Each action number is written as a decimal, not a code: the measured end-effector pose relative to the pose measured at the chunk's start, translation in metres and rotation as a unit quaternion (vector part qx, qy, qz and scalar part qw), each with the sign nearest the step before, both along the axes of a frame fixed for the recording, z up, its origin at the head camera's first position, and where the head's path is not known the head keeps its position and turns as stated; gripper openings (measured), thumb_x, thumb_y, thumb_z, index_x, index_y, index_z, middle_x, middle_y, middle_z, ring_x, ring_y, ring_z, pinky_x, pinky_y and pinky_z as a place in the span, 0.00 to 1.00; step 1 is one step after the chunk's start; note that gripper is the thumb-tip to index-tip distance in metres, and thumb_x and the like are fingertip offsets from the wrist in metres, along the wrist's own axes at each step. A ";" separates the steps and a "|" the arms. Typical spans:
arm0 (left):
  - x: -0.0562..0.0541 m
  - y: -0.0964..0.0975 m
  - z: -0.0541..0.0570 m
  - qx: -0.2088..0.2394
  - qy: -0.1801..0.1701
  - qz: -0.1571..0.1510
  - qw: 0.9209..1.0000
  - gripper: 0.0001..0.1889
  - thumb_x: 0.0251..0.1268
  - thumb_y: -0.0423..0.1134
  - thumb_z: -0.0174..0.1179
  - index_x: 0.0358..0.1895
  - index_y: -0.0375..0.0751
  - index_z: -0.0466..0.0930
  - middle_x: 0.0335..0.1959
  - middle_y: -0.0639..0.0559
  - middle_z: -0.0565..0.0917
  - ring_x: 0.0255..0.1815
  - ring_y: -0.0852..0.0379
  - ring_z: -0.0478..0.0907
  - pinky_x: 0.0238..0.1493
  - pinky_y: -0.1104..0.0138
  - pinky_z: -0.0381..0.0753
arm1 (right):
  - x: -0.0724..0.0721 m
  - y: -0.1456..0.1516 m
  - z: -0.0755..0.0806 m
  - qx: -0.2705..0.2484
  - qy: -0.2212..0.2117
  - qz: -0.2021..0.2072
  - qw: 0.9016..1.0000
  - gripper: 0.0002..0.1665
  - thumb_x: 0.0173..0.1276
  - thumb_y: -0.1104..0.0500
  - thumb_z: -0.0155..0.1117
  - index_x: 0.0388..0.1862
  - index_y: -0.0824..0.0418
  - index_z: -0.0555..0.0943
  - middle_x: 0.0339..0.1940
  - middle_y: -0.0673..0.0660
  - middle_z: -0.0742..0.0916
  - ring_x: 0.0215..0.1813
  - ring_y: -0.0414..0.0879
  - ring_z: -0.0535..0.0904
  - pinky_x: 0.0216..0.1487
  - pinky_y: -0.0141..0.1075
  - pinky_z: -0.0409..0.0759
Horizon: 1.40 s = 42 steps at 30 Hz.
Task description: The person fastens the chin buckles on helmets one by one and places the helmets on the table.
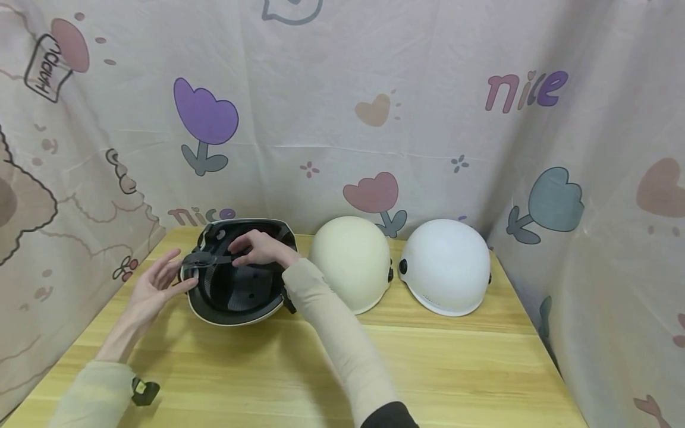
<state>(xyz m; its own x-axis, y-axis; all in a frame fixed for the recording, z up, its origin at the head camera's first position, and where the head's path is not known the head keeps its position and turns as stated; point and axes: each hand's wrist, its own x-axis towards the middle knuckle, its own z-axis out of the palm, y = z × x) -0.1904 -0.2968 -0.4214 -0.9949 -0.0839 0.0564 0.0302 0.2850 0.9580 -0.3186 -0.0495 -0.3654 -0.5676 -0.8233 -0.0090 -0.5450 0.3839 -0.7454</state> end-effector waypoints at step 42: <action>-0.005 0.007 -0.002 0.000 0.071 -0.004 0.997 0.42 0.62 0.34 0.70 0.78 0.53 0.60 0.59 0.74 0.73 0.48 0.77 0.77 0.46 0.84 0.75 | 0.007 0.000 -0.001 -0.012 -0.095 -0.051 0.994 0.22 0.77 0.63 0.46 0.64 0.60 0.79 0.54 0.59 0.83 0.49 0.56 0.77 0.43 0.28 0.73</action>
<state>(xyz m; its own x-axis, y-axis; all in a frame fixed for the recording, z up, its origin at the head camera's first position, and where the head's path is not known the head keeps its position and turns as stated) -0.1949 -0.2902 -0.4237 -0.9773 -0.0765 0.1974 0.1683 0.2850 0.9436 -0.3117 -0.0492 -0.3668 -0.6381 -0.7628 -0.1044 -0.3533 0.4105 -0.8406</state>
